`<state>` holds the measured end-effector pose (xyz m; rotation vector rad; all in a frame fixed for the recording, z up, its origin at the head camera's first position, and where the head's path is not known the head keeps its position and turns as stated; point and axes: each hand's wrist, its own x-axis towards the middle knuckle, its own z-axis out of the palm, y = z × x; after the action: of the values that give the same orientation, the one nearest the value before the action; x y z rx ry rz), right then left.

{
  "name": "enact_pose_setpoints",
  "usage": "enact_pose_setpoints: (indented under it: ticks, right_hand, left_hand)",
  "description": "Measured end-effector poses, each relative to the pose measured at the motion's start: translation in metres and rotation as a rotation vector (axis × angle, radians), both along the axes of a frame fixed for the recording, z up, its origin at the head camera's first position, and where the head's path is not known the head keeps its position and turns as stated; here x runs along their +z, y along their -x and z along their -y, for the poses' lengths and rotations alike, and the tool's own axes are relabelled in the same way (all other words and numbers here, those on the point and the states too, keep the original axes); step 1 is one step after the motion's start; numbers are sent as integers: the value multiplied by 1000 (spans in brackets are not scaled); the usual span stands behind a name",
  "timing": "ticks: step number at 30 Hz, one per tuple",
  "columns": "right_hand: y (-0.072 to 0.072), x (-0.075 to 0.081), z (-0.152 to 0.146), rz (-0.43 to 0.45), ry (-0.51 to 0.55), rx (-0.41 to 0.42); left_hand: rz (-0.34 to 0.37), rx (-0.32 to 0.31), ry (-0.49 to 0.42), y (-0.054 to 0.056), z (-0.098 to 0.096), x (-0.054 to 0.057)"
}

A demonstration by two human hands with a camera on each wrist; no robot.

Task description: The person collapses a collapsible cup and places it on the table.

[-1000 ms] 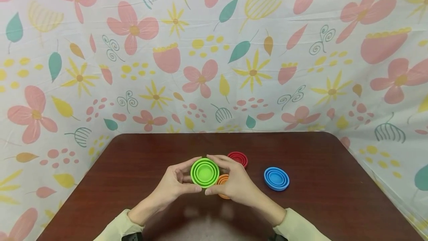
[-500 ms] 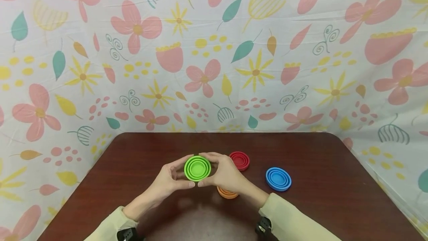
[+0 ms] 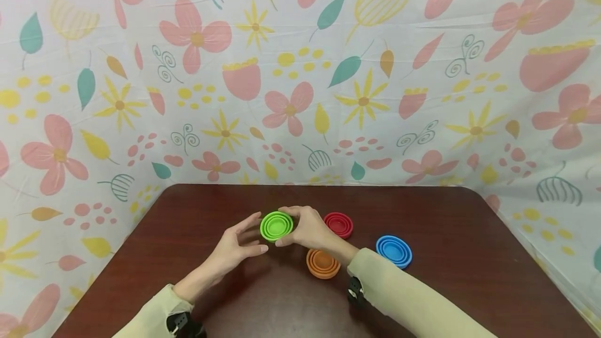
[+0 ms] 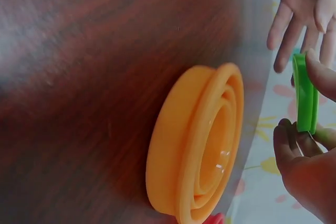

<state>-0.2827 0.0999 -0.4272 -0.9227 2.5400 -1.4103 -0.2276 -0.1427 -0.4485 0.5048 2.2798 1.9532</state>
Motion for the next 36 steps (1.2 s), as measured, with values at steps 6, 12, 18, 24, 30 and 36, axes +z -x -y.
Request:
enact_pose_setpoints:
  ticks: [6, 12, 18, 24, 30, 36]
  right_hand:
    - [13, -8, 3, 5, -87, -29]
    - [18, -10, 6, 26, -128, -58]
    - [22, -13, 8, 46, -160, -39]
    - [27, -12, 10, 16, -226, -8]
    - [35, -8, 8, 30, -279, 17]
    - [42, -6, 5, 41, -303, 62]
  left_hand:
    - [1, 18, 48, 7, 5, -4]
    - [8, 14, 77, 11, 6, -7]
    - [-3, 6, 103, 14, 5, -7]
    - [0, 6, 111, 16, 5, -7]
    - [7, 8, 117, 18, 5, -7]
    - [10, 10, 123, 18, 5, -7]
